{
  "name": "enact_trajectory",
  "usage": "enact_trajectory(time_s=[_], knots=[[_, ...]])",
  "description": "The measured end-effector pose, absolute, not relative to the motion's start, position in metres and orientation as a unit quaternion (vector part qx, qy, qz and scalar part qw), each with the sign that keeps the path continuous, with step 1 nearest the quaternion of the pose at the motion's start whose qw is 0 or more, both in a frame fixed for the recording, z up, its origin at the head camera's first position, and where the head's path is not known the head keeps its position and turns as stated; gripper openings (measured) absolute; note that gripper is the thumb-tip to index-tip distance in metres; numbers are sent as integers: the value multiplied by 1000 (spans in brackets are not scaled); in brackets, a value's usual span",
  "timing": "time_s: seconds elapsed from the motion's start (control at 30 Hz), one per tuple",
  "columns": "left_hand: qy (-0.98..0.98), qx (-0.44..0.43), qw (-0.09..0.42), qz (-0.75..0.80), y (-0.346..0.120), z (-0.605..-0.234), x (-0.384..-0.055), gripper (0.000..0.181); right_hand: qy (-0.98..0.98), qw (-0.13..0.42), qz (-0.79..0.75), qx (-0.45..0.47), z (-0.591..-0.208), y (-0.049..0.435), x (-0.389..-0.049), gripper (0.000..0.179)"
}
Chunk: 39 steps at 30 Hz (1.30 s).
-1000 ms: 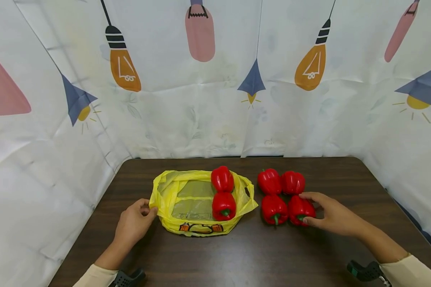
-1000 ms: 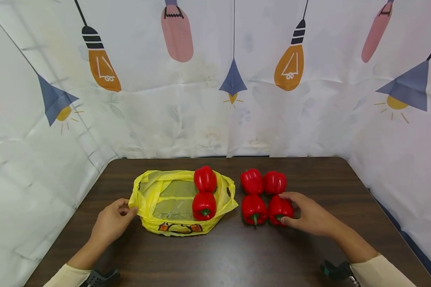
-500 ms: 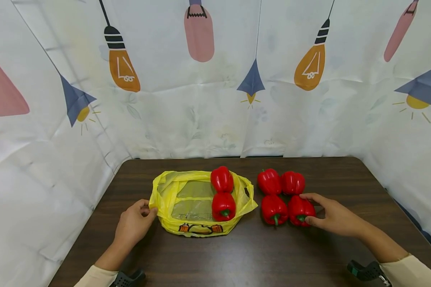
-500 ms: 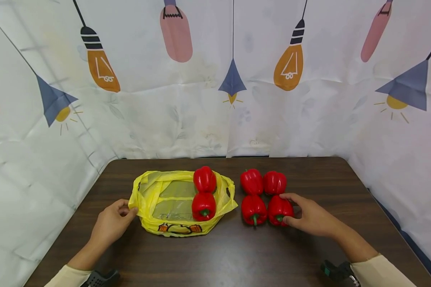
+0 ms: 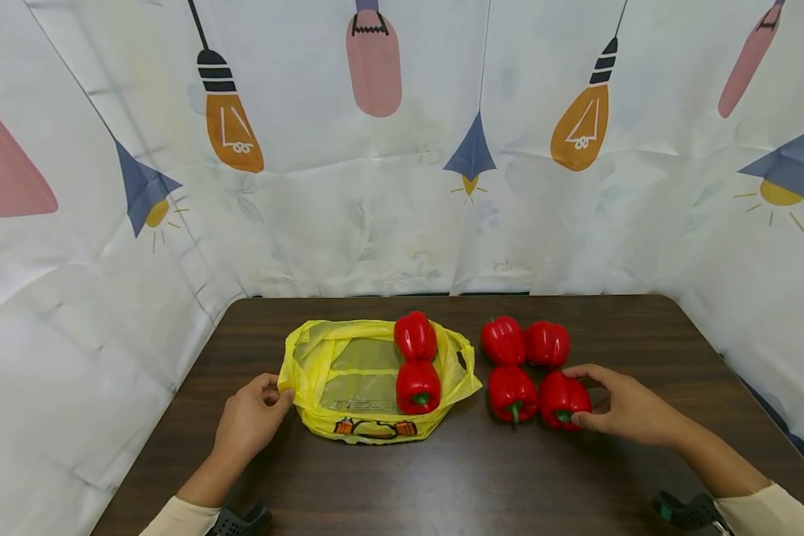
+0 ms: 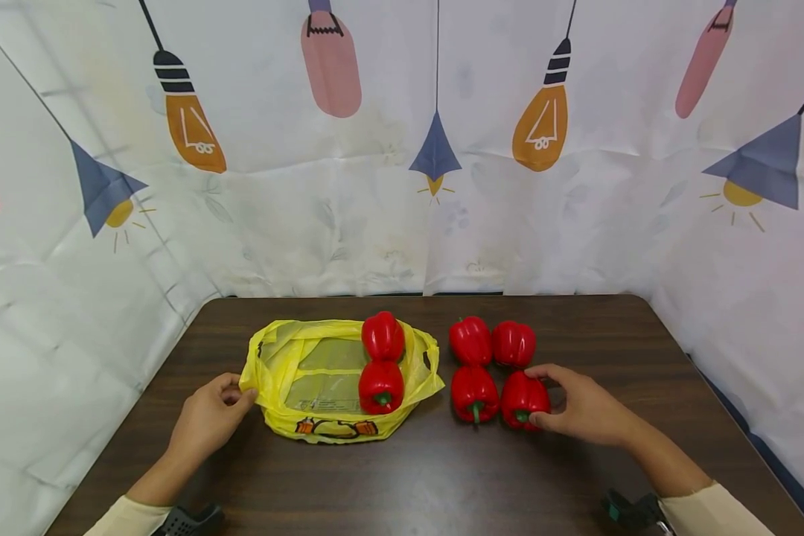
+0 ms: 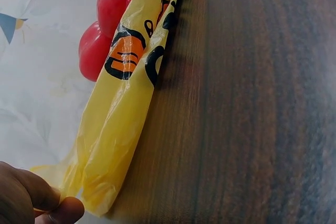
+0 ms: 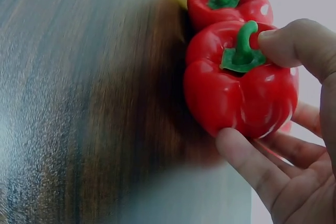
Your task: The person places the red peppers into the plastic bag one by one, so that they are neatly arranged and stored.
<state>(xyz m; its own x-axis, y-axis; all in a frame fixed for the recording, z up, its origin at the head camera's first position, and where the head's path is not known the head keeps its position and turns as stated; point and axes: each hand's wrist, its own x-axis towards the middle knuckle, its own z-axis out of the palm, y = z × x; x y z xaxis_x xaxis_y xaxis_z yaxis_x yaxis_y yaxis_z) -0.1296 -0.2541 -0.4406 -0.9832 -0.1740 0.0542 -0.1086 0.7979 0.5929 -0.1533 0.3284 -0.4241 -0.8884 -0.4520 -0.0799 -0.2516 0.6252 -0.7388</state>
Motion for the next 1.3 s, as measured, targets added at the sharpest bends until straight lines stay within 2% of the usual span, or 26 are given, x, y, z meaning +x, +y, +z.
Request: enact_trajectory(time_s=[0.13, 0.57, 0.97, 1.3], knots=[[-946, 74, 54, -309, -254, -441, -129, 36, 893, 123, -387, -194, -418, 327, -150, 74], [-946, 72, 58, -311, -254, -440, -130, 35, 901, 43, -370, -221, -387, 314, -148, 77], [-946, 72, 54, -312, -254, -440, -131, 35, 901, 21, -345, -262, -370, 283, -160, 75], [-946, 67, 57, -311, -253, -441, -130, 33, 883, 48, -381, -269, -360, 256, -164, 76]])
